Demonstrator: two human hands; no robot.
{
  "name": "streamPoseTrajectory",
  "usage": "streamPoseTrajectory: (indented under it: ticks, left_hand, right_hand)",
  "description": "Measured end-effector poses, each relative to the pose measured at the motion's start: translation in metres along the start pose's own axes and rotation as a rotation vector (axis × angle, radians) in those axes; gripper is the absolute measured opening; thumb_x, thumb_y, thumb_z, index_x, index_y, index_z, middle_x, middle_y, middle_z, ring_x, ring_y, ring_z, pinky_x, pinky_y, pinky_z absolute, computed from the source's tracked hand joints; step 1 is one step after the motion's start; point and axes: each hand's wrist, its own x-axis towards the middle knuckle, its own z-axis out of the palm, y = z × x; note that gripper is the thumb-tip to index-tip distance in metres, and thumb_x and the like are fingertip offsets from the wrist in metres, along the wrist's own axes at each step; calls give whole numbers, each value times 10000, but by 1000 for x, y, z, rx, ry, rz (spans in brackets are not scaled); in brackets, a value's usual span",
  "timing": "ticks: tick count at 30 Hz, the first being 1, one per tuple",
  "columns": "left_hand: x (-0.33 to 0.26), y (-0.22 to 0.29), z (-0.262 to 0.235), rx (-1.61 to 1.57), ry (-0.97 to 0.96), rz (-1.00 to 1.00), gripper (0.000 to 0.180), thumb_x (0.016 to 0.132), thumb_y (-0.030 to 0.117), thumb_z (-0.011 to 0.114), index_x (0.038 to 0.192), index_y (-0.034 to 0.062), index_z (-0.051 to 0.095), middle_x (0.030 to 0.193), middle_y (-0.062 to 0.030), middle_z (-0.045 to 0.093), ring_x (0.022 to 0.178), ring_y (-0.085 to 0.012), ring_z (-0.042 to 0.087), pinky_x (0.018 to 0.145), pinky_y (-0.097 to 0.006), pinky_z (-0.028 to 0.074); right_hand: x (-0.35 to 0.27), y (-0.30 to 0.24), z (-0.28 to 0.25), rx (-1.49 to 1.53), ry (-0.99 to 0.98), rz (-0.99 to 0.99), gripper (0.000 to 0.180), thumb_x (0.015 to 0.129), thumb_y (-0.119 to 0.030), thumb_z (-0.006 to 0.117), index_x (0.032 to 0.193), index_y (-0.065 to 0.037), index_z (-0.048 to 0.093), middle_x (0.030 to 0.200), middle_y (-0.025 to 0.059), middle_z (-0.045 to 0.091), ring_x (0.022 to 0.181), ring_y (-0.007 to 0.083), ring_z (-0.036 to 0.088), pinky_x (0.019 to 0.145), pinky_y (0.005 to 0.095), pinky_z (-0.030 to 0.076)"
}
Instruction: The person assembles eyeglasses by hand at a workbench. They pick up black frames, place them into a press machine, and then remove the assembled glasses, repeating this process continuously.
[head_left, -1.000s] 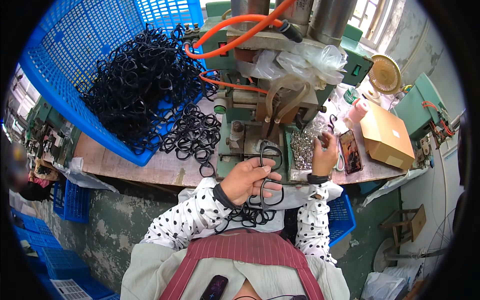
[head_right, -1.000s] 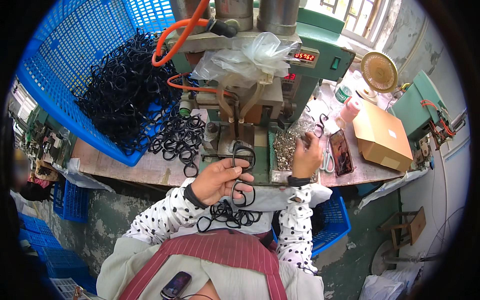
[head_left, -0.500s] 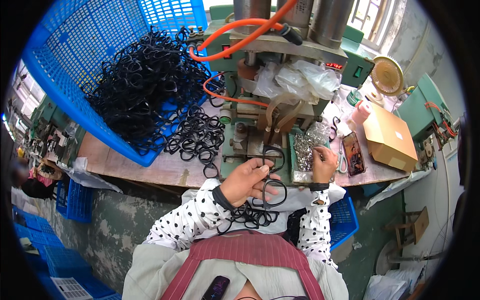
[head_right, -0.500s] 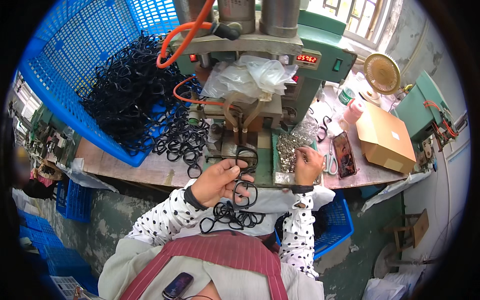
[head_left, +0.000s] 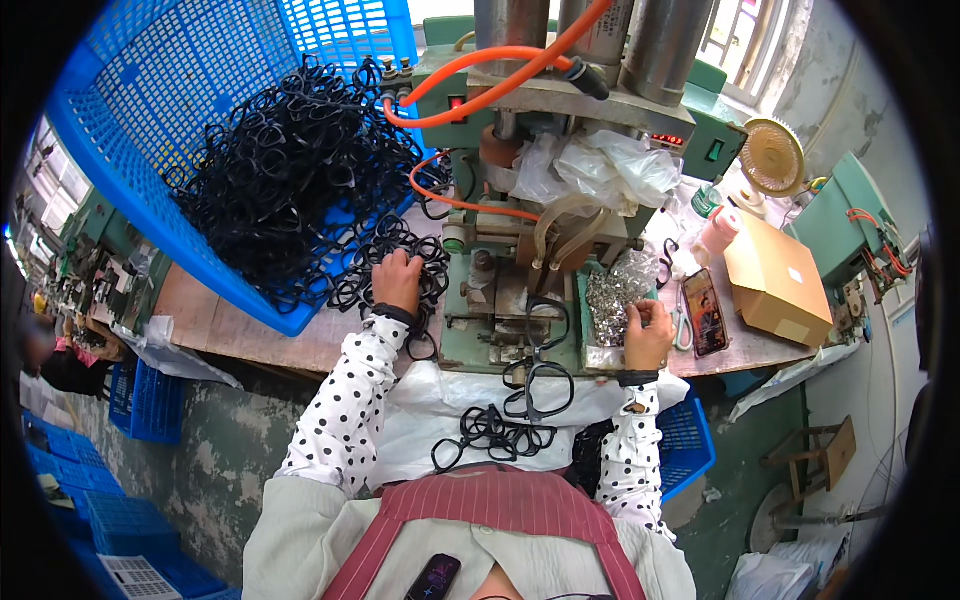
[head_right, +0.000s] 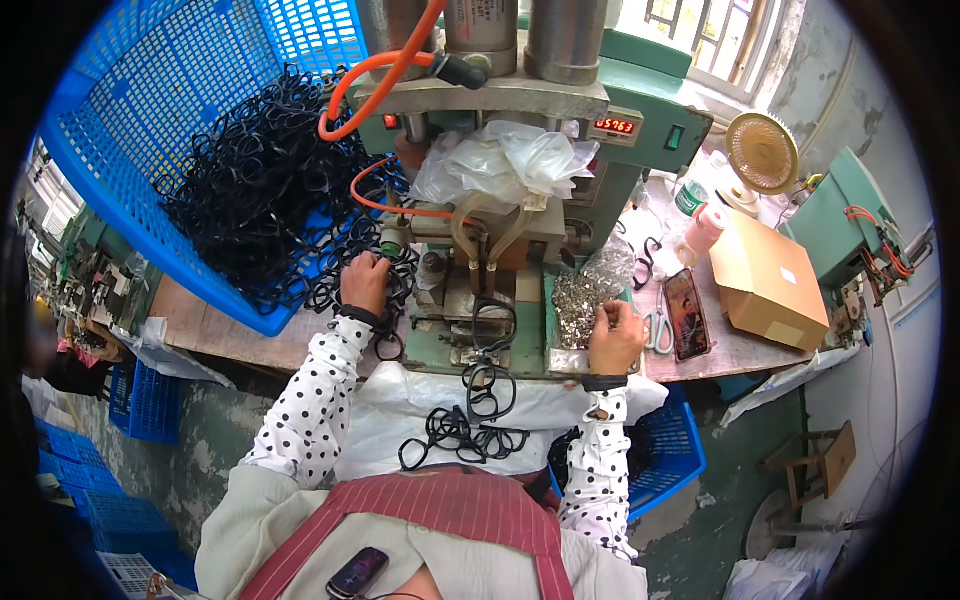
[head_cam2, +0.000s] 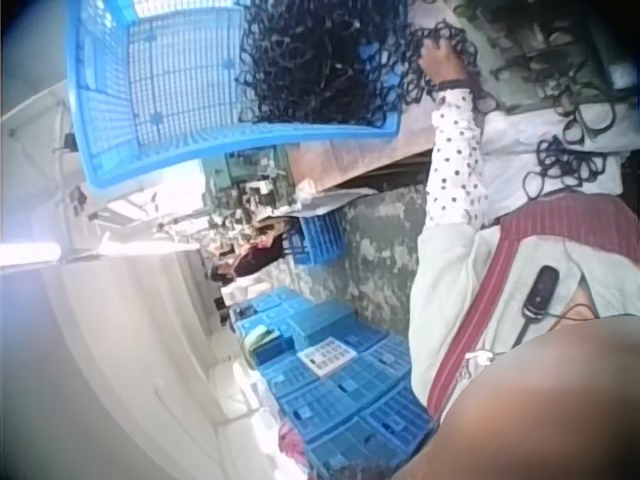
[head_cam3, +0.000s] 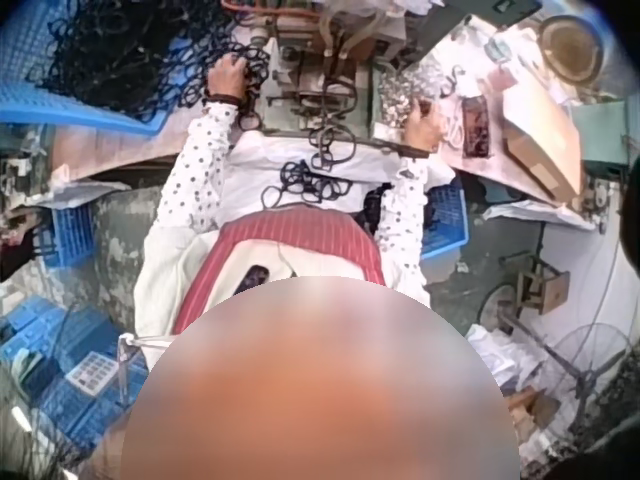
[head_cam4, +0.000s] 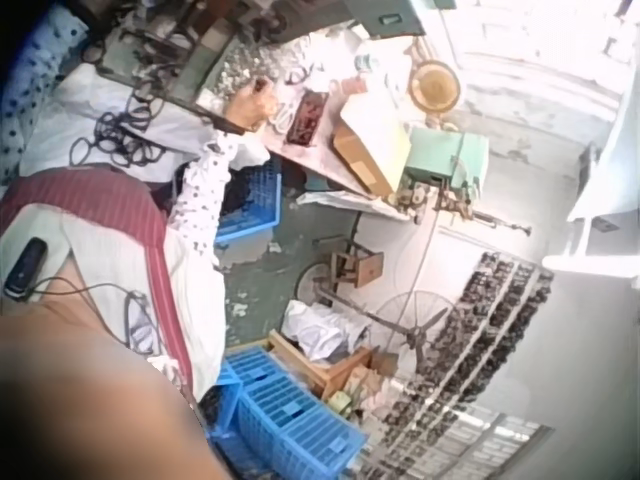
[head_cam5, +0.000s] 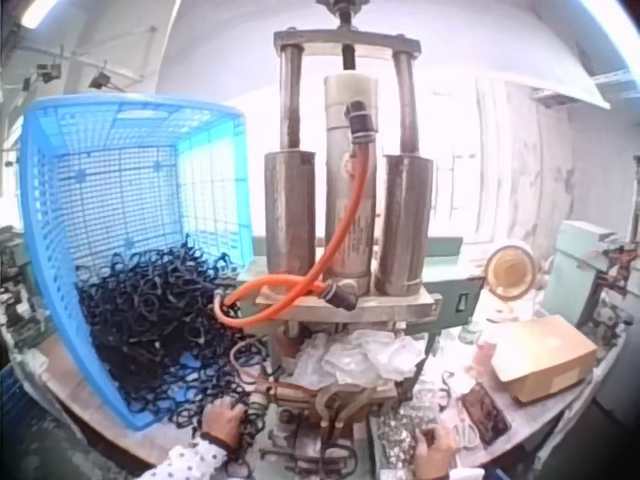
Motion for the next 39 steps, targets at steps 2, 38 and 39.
streamPoseTrajectory:
  ticks: [2,38,39]
  left_hand:
    - [2,-3,-5,-34,61,24,148,744,112,647,889,138,642,924,-44,557,912,-251,556,732,-380,416]
    - [-20,138,-159,-1010,466,851,423,711,39,680,1130,3,628,952,-82,666,759,-242,591,754,-391,479]
    - [-17,134,-160,-985,476,861,428,700,43,669,1126,17,634,953,-78,667,773,-243,599,787,-413,481]
  right_hand:
    - [0,1,-1,-22,-3,-2,120,809,-163,702,880,-125,614,766,14,650,776,243,593,755,405,400]
    - [4,-178,-14,996,-243,274,507,708,24,724,1150,15,478,752,115,672,638,108,601,590,236,465]
    - [5,-178,-14,967,-255,277,508,709,23,725,1152,15,478,756,116,673,636,105,594,588,232,459]
